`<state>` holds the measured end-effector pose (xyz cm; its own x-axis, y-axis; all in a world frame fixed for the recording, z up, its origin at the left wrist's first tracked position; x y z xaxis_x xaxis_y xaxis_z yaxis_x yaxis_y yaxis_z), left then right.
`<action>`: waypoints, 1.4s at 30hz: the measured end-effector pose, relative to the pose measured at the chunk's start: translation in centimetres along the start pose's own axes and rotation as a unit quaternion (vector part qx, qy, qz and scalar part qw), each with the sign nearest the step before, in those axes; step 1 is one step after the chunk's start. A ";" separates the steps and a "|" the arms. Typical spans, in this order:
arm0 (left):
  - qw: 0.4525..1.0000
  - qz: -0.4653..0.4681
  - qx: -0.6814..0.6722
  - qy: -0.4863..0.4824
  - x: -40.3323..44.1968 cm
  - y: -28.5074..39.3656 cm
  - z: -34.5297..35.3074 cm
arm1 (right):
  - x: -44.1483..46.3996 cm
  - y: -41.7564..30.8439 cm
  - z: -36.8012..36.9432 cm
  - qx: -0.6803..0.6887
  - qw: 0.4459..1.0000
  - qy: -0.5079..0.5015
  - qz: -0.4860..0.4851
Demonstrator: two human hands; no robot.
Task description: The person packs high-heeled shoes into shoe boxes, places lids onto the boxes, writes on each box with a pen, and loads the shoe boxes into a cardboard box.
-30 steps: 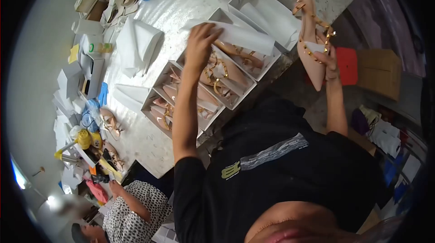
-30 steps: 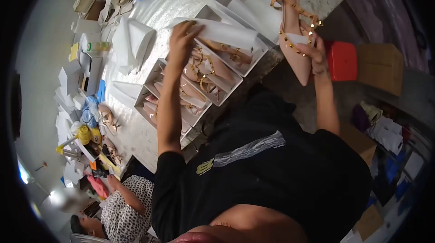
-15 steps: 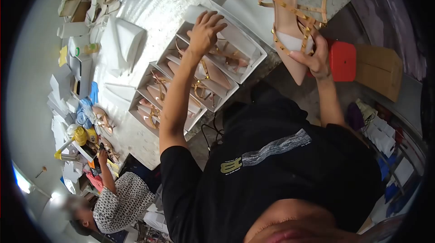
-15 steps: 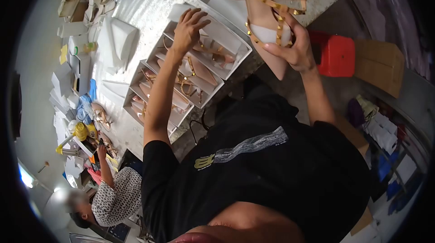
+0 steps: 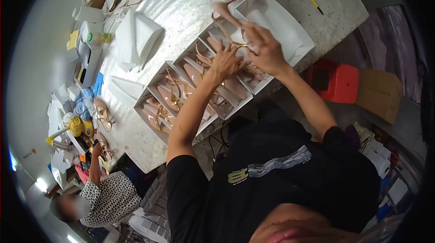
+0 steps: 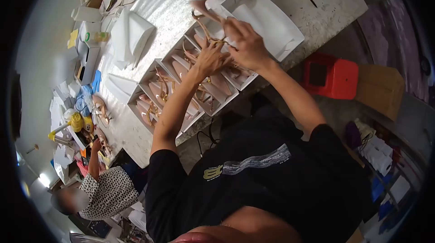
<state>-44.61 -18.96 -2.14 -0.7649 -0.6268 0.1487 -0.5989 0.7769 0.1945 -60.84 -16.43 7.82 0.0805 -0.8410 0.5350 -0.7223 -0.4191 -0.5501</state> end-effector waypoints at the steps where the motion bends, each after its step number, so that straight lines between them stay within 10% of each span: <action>1: 0.999 -0.020 -0.039 -0.015 -0.2 0.1 0.0 | -0.6 0.6 2.4 -0.050 0.998 -0.018 -0.041; 7: 0.998 -0.051 -0.024 0.015 -2.7 3.0 -3.4 | -5.1 4.3 8.1 -0.256 0.940 -0.210 -0.083; 9: 0.976 -0.120 -0.147 0.103 -6.3 4.7 -8.3 | -1.5 0.7 5.2 -0.148 0.925 -0.346 -0.054; 11: 0.934 -0.198 -0.187 0.230 -11.1 5.1 -14.7 | 1.7 -3.6 3.4 -0.042 0.967 -0.249 -0.019; 12: 0.892 -0.310 -0.201 0.261 -14.5 3.8 -15.3 | -0.8 -0.1 5.8 -0.079 0.987 -0.086 -0.109; 14: 0.774 -0.490 -0.243 0.319 -22.8 2.2 -14.9 | -1.0 0.0 8.2 -0.077 0.976 -0.170 -0.108; 16: 0.771 -0.501 -0.101 0.380 -31.1 -0.3 -14.9 | -0.7 0.1 9.5 -0.069 0.965 -0.231 -0.100; 22: 0.498 -0.679 -0.040 0.538 -62.5 -13.4 -14.0 | 1.4 -4.7 10.6 -0.195 0.971 -0.121 -0.062; 25: 0.256 -0.693 -0.166 0.653 -79.9 -21.8 -8.4 | 1.4 -20.0 17.0 0.033 0.986 -0.087 0.140; 26: 0.186 -0.690 -0.153 0.683 -83.2 -23.6 -8.2 | 0.8 -24.4 20.9 0.060 0.989 -0.113 0.067; 30: 0.096 -0.617 -0.127 0.770 -96.3 -30.1 -6.7 | -2.9 -45.0 39.3 0.375 0.836 -0.391 0.089; 34: 0.070 -0.533 -0.239 0.809 -102.2 -34.3 -8.0 | -4.0 -53.7 64.1 0.360 0.834 -0.348 0.231; 36: 0.147 -0.457 -0.342 0.808 -107.6 -36.5 -5.7 | -5.1 -54.4 73.2 0.314 0.837 -0.278 0.352; 40: 0.140 -0.566 -0.408 0.703 -106.3 -35.9 -5.7 | -3.0 -54.4 69.3 0.419 0.730 -0.226 0.490; 42: 0.248 -0.521 -0.422 0.699 -102.6 -34.2 -6.5 | -0.7 -49.3 67.2 0.457 0.709 -0.248 0.477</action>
<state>55.85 18.39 -17.69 0.8845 -0.3277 -0.3321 0.4156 0.2297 0.8801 20.87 -18.18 -8.53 0.2499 -0.8132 -0.5256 0.1168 0.5641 -0.8174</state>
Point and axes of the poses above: each hand's wrist, its own x-axis towards the middle knuckle, its own z-axis out of the palm, y = z × x, the point moved 3 cm from there along x, towards the middle knuckle, and after that the axes turned 9 degrees about y, right-handed, at the moved point
